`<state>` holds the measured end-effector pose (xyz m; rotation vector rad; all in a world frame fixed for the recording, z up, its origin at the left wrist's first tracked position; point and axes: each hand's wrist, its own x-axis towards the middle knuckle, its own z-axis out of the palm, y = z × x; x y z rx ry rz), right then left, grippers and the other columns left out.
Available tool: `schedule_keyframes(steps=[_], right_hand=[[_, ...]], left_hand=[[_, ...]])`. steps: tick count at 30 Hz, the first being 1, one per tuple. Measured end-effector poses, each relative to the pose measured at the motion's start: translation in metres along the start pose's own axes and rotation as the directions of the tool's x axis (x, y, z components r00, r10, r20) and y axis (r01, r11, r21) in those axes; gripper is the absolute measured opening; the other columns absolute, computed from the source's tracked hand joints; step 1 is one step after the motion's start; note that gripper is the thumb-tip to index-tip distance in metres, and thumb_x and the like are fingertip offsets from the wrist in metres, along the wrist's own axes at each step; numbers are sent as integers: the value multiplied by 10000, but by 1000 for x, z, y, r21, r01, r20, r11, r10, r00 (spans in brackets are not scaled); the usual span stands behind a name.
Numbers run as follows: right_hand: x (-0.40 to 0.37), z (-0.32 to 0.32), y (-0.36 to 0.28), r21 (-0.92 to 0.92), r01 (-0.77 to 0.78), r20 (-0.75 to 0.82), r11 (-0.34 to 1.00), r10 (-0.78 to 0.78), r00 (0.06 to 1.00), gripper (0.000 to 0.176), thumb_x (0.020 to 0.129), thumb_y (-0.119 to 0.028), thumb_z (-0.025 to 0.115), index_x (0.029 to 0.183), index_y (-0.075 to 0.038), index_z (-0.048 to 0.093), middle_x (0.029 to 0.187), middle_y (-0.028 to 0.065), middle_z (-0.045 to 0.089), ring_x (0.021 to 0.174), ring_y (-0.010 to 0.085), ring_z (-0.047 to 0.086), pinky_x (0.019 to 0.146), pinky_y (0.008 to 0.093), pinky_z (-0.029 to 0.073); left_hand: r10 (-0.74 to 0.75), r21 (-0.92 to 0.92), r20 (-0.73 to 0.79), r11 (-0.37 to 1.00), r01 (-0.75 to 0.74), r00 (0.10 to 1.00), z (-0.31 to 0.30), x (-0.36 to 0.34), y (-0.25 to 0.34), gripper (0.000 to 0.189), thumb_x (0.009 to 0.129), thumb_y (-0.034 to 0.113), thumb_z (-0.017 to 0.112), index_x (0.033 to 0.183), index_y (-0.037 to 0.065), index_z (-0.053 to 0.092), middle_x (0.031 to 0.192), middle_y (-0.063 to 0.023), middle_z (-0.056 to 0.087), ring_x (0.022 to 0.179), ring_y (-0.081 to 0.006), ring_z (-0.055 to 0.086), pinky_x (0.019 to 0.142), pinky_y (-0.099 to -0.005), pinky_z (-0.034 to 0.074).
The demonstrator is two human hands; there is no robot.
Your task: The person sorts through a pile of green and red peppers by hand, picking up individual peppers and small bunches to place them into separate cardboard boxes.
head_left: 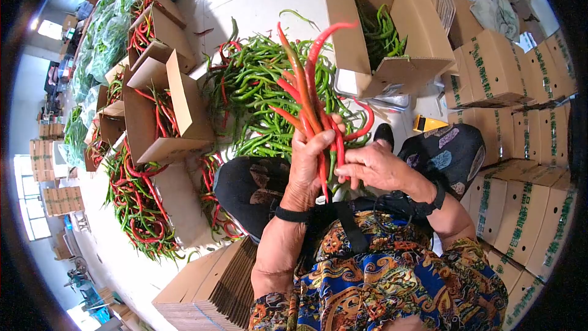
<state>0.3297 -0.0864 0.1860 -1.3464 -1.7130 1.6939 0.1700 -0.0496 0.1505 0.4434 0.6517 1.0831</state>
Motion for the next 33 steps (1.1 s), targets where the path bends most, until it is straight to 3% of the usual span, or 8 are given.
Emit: schedule_keyframes(steps=[5,9,16,18,20,23,27,33], right_hand=[[-3,-3,14,102,-14,87,995,5,996,232,927,-246,604,902,-23,662,750,30,668,622,107,646,533,248,493],[-6,1,10,298,-44,-13,954,50,999,203,897,-242,652,963,-52,682,785,9,671,602,82,622,494,210,452],[-14,-7,7,544,-137,85,828,108,991,342,959,-322,540,1043,-4,635,859,81,699,589,72,614,501,182,458],[-17,-13,1,732,-164,146,661,83,986,332,970,-300,520,1064,8,600,841,112,684,507,57,525,478,177,418],[-17,-15,2,778,-168,147,606,85,985,289,957,-274,550,1038,0,596,824,105,677,497,50,498,465,178,392],[-19,-13,-1,723,-124,81,680,95,992,238,947,-239,571,996,-7,596,829,103,680,497,43,491,464,174,385],[-18,-12,3,426,-92,72,900,68,995,219,958,-211,552,992,-1,605,810,93,690,512,38,519,466,176,392],[-23,-13,0,690,-165,96,705,137,986,287,968,-260,529,1013,10,615,775,94,678,512,42,518,469,177,397]], left_hand=[[-25,13,31,1000,25,999,3,-4,-2,512,774,27,634,1252,3,451,1088,-115,606,965,-195,622,859,-319,521],[18,38,16,999,-18,1000,9,-7,5,466,776,31,639,1212,3,476,1085,-113,608,972,-196,620,872,-330,513],[46,-8,-14,999,-46,999,5,-6,4,424,816,67,645,1207,13,487,1099,-112,611,944,-187,626,829,-312,526],[63,-57,-25,996,-64,998,4,-3,1,408,821,85,658,1188,14,495,1063,-100,617,911,-171,618,839,-312,517],[100,-21,-57,995,-102,993,8,-2,0,378,818,96,671,1150,15,510,1040,-87,612,907,-160,606,848,-316,508],[99,28,-29,995,-98,995,1,1,0,363,805,97,676,1121,11,518,1050,-95,602,944,-179,602,870,-326,503],[79,-25,1,997,-79,997,7,-2,4,346,794,88,670,1098,3,529,1025,-98,609,952,-191,603,883,-335,503],[40,-80,-60,996,-44,997,11,-2,6,305,793,58,654,1071,4,541,993,-88,608,930,-178,603,853,-332,515]])
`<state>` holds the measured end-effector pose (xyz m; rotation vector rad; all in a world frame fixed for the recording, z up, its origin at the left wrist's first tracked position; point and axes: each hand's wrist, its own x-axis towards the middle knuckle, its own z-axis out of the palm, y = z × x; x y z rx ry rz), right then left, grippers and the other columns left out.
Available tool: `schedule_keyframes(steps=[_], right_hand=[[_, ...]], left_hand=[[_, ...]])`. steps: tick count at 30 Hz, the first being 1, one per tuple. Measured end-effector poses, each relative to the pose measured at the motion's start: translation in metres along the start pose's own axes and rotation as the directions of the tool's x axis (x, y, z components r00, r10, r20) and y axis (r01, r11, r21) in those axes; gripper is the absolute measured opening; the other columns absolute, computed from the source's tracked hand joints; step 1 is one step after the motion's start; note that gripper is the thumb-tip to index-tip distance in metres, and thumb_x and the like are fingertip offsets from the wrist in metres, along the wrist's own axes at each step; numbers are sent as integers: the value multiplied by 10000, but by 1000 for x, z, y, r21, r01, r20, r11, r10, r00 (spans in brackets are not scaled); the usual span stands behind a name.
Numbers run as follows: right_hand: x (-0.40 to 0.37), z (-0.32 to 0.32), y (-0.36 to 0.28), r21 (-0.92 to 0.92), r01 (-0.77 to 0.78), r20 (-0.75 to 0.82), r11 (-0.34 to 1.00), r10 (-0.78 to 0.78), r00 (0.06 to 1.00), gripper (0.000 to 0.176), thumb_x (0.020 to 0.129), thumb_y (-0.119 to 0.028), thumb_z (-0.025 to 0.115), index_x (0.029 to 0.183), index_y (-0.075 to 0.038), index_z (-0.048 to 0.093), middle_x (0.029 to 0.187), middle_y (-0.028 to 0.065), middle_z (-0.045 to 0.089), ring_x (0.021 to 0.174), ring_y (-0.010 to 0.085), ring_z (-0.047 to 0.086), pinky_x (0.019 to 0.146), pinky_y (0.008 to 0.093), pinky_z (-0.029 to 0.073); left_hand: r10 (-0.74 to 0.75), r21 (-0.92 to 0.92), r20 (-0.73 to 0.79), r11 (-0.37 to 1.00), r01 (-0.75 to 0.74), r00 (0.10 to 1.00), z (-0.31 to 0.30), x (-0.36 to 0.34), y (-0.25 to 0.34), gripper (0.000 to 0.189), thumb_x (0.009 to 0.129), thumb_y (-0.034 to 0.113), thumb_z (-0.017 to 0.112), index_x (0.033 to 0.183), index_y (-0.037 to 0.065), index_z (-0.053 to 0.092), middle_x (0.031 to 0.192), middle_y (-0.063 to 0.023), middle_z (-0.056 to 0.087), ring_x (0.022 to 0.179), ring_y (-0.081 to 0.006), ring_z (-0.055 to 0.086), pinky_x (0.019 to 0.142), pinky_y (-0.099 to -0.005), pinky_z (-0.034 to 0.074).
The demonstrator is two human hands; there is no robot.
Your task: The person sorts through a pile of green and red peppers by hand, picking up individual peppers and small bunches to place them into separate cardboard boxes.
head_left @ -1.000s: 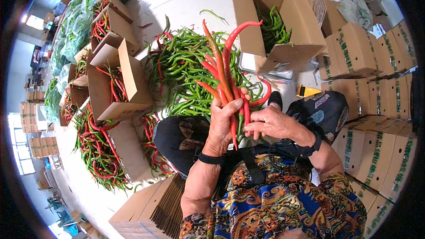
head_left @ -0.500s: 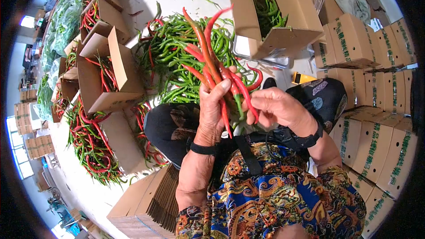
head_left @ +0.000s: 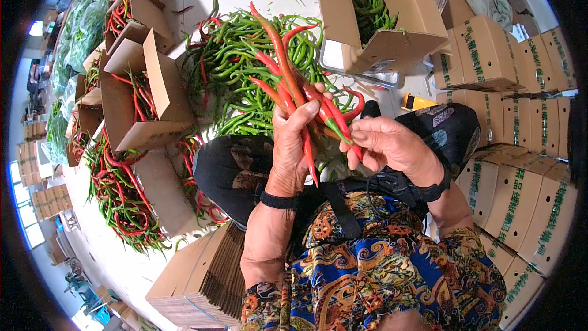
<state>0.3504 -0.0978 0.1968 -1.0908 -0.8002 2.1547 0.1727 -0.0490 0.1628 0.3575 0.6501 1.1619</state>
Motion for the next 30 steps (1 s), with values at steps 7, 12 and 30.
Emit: schedule_keyframes(steps=[7,12,30], right_hand=[[2,-3,4,-20,2,-4,1000,-2,1000,334,954,-308,548,1074,0,598,856,83,671,534,35,487,475,164,361],[10,8,-5,-18,27,-174,999,-29,984,264,918,-289,613,994,-36,612,811,31,656,536,26,476,465,169,342],[36,-15,-22,-520,258,-509,814,-538,672,174,899,-185,637,868,-48,535,655,-9,548,494,27,448,445,176,360]], left_hand=[[-25,79,-66,996,30,998,-5,10,-4,245,794,44,644,1018,20,548,926,-67,603,800,-152,605,758,-304,531],[-18,121,82,993,8,996,-5,2,0,367,758,58,673,1090,-2,529,974,-86,614,914,-189,617,819,-322,519],[370,202,-315,926,-319,874,-15,8,39,268,792,20,610,1028,24,484,839,-50,576,663,-139,577,565,-320,576]])
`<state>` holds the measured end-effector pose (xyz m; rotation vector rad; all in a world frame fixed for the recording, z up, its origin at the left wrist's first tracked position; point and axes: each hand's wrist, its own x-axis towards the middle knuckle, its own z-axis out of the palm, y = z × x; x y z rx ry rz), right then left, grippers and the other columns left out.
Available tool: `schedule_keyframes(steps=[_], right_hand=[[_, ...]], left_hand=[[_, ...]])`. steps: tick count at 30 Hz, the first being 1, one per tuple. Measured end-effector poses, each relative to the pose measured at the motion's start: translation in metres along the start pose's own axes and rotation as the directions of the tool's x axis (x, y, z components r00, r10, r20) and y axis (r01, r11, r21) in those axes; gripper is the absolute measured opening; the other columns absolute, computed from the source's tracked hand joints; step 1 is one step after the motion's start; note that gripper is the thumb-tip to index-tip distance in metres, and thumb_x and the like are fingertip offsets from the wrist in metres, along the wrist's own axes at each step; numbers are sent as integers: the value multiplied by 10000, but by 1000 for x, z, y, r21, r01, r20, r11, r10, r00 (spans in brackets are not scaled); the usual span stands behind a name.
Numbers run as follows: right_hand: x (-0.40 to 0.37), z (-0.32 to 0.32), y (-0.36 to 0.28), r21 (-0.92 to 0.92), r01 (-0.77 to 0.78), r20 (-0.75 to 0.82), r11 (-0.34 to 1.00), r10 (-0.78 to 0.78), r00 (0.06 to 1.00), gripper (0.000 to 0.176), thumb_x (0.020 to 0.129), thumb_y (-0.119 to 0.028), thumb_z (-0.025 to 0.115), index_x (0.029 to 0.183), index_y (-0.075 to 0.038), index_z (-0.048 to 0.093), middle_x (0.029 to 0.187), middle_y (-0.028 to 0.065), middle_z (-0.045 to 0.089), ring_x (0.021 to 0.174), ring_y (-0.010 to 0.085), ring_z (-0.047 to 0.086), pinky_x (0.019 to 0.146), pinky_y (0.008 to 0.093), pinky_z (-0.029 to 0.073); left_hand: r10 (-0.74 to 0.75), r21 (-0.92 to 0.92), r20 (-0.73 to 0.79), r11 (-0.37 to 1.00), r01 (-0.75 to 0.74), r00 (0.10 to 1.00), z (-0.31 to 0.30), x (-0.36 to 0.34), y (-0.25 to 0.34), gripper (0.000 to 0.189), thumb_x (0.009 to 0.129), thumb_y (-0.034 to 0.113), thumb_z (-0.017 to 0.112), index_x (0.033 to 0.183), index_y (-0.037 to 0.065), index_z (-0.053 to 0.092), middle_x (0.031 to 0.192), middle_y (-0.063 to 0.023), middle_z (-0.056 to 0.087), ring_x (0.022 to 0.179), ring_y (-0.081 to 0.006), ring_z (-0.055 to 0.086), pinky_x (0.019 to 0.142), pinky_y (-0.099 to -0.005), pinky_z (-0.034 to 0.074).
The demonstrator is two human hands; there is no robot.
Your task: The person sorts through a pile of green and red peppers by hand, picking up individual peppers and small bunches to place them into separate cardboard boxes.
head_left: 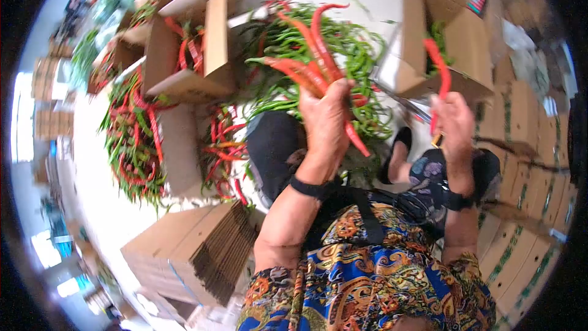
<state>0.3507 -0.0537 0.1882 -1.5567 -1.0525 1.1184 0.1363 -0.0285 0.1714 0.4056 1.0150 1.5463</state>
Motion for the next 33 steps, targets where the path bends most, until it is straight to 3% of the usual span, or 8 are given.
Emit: schedule_keyframes(steps=[5,7,9,11,15,19,27,33], right_hand=[[-36,78,-87,-73,86,328,994,-57,943,213,851,-159,681,988,-33,577,767,12,614,594,11,525,481,170,421],[-51,102,-105,-32,305,686,952,-201,699,262,855,-193,699,1033,-23,609,876,20,630,750,22,550,588,170,453],[-46,99,-109,-26,463,668,886,-329,668,266,868,-220,694,1024,-20,617,860,10,617,743,35,547,627,186,464],[-27,87,-111,24,158,499,987,-149,854,271,896,-251,660,1006,-6,622,871,13,619,729,46,542,642,207,465],[35,71,-71,-9,49,323,999,-44,945,463,885,-405,649,1110,-4,603,875,-3,607,754,61,523,616,210,408],[42,77,-70,299,-54,475,953,-99,874,356,856,-319,707,1034,-24,617,913,0,630,759,55,528,655,206,422],[31,59,-67,149,-44,647,988,-64,760,260,945,-305,567,1039,-64,596,807,-60,561,675,4,477,568,171,378],[29,42,-66,126,106,489,986,-155,858,414,961,-376,522,1137,-14,616,967,23,636,849,73,545,678,220,426]], left_hand=[[-53,-74,18,996,54,998,-9,4,-26,285,773,39,636,1023,38,500,838,-42,575,638,-117,564,534,-257,507],[-51,-150,93,987,65,994,-19,-8,-19,288,792,40,627,1055,21,511,856,-44,602,677,-118,591,588,-256,518],[-63,-183,135,979,88,989,-17,-14,-9,303,797,43,633,1074,2,518,888,-60,619,728,-137,616,643,-264,529],[-89,-176,144,978,114,986,-5,-13,5,326,788,47,652,1080,-19,521,932,-90,625,792,-173,640,700,-281,538],[-175,0,262,983,181,949,-9,-18,6,421,773,45,681,1157,-45,533,1045,-123,633,915,-193,638,846,-320,511],[-240,128,345,970,208,907,2,-27,3,473,766,59,713,1193,-35,532,1035,-106,639,908,-179,634,835,-307,509],[-258,13,446,959,282,857,-4,-28,-9,382,786,69,716,1132,-11,573,1005,-68,657,862,-148,632,768,-278,516],[-104,-146,467,970,192,878,0,-20,16,400,767,78,677,1131,12,527,912,-71,616,795,-167,606,747,-311,519]])
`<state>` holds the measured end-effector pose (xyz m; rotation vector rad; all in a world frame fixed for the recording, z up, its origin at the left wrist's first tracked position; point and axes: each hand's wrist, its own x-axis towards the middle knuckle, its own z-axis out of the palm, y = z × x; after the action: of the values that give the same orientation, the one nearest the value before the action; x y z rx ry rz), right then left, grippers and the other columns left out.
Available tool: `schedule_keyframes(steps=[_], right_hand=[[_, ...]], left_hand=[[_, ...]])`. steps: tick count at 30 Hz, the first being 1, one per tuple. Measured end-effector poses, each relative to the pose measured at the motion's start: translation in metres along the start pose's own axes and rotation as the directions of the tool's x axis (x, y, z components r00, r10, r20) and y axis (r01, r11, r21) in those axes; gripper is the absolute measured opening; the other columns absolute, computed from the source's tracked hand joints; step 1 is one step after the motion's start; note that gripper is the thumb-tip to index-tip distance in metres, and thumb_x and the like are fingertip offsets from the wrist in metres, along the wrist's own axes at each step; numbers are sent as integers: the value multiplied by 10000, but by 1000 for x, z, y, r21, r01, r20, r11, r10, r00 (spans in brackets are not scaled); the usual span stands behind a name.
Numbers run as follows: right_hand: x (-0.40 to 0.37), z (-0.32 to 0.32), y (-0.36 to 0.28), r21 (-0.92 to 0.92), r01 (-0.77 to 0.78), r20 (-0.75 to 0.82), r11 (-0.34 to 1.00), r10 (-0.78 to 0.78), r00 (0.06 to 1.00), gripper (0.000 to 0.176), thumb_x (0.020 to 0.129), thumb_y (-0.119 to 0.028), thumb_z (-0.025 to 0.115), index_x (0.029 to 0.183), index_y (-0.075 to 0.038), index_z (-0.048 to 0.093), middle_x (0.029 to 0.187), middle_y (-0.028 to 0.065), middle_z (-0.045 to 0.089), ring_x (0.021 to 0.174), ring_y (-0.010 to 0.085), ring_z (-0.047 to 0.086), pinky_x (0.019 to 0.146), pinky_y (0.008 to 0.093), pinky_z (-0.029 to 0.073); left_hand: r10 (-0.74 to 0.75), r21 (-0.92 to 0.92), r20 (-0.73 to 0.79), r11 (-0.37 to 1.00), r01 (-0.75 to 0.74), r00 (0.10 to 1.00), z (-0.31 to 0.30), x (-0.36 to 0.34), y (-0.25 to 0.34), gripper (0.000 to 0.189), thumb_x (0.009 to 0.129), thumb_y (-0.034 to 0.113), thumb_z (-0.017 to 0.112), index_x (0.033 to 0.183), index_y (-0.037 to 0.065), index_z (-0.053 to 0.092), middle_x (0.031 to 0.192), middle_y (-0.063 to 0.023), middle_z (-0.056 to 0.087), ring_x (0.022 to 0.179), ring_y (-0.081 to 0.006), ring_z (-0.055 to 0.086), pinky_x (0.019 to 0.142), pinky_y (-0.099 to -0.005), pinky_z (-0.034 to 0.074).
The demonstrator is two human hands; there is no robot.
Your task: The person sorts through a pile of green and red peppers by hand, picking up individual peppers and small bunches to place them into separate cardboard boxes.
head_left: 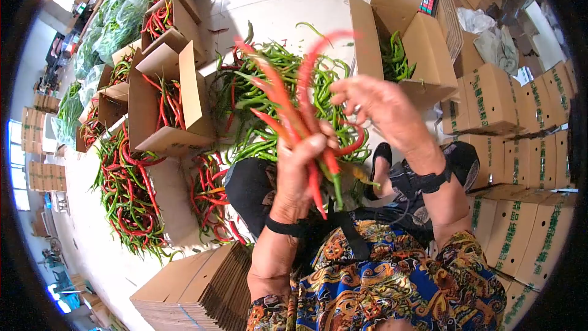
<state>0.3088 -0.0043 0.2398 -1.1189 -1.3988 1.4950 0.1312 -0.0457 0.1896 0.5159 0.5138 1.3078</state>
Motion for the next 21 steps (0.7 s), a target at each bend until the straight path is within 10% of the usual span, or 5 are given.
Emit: schedule_keyframes(steps=[5,11,15,21], right_hand=[[-25,-14,15,-48,-40,-325,998,22,945,487,926,-450,554,1145,-19,612,962,23,634,832,79,535,662,220,412],[-34,14,17,397,-236,3,887,256,967,296,902,-267,652,1086,-38,619,921,-19,624,768,42,547,645,190,411],[-32,15,15,267,-62,12,962,61,998,217,896,-190,656,1037,-28,621,909,7,649,785,52,569,708,195,457],[-33,30,14,243,-5,8,970,3,1000,133,891,-83,646,1001,-10,634,923,10,658,857,62,598,775,230,496]], left_hand=[[136,-379,79,920,-96,988,3,5,37,478,739,97,666,1177,142,480,823,13,524,687,-90,471,670,-264,385],[105,-332,193,943,-35,976,0,4,30,454,740,134,659,1152,143,470,791,22,487,734,-121,481,735,-320,418],[116,-288,76,953,-89,990,0,3,33,451,759,127,665,1170,140,481,884,-5,551,941,-181,531,969,-447,428],[33,-318,-91,946,-60,995,-1,4,28,431,824,46,635,1225,103,490,978,-32,577,972,-203,545,917,-413,480]])
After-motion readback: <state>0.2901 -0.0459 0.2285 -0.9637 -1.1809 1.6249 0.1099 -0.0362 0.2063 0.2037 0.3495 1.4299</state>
